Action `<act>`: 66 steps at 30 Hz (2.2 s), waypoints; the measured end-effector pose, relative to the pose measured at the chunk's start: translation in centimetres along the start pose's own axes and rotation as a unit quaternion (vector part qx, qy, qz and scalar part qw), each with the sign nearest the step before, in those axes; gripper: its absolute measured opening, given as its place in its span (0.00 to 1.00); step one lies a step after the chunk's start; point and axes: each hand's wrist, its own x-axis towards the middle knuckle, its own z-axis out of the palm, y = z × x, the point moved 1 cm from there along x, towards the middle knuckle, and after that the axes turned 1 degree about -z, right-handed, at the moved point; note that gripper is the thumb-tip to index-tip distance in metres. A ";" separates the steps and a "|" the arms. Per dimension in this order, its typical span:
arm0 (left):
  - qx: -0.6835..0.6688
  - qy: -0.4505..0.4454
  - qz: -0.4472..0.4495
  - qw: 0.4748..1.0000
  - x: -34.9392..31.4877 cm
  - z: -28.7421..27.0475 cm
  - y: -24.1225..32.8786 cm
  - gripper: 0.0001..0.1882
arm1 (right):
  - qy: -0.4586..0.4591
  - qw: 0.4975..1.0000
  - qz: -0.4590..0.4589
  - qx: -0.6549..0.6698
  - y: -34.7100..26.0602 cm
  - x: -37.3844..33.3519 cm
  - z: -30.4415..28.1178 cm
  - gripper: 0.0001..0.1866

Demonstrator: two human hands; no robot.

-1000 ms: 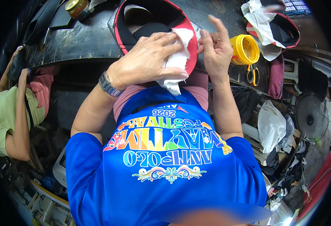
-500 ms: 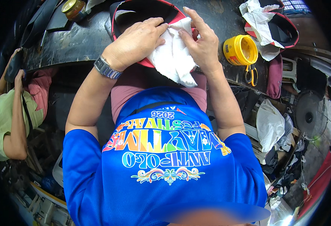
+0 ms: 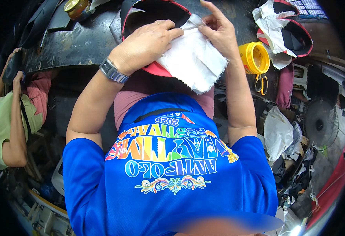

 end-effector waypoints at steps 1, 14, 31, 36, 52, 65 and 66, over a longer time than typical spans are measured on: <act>0.006 -0.027 -0.023 0.999 -0.1 0.1 0.0 0.23 | -0.010 0.999 0.023 0.038 -0.4 -0.1 -0.1 0.39; 0.100 -0.108 -0.019 0.989 1.7 0.0 -0.3 0.28 | 0.082 0.986 -0.014 -0.147 1.0 1.9 0.4 0.42; 0.101 -0.142 -0.029 0.984 2.3 -0.1 -0.1 0.32 | 0.072 0.944 -0.100 -0.307 1.1 -3.9 2.2 0.19; 0.104 -0.120 -0.016 0.987 2.1 0.2 -0.3 0.31 | 0.072 0.896 -0.133 -0.418 2.4 -3.9 2.9 0.23; 0.073 -0.127 -0.029 0.989 1.9 0.0 -0.1 0.28 | 0.002 0.887 -0.089 -0.452 4.0 -4.2 1.9 0.29; 0.029 -0.124 -0.030 0.991 1.6 -1.0 0.2 0.21 | -0.089 0.929 -0.124 -0.336 3.9 -3.1 0.7 0.19; 0.031 -0.125 -0.032 0.991 1.7 -1.0 0.2 0.21 | -0.100 0.932 -0.126 -0.325 3.9 -3.0 0.6 0.18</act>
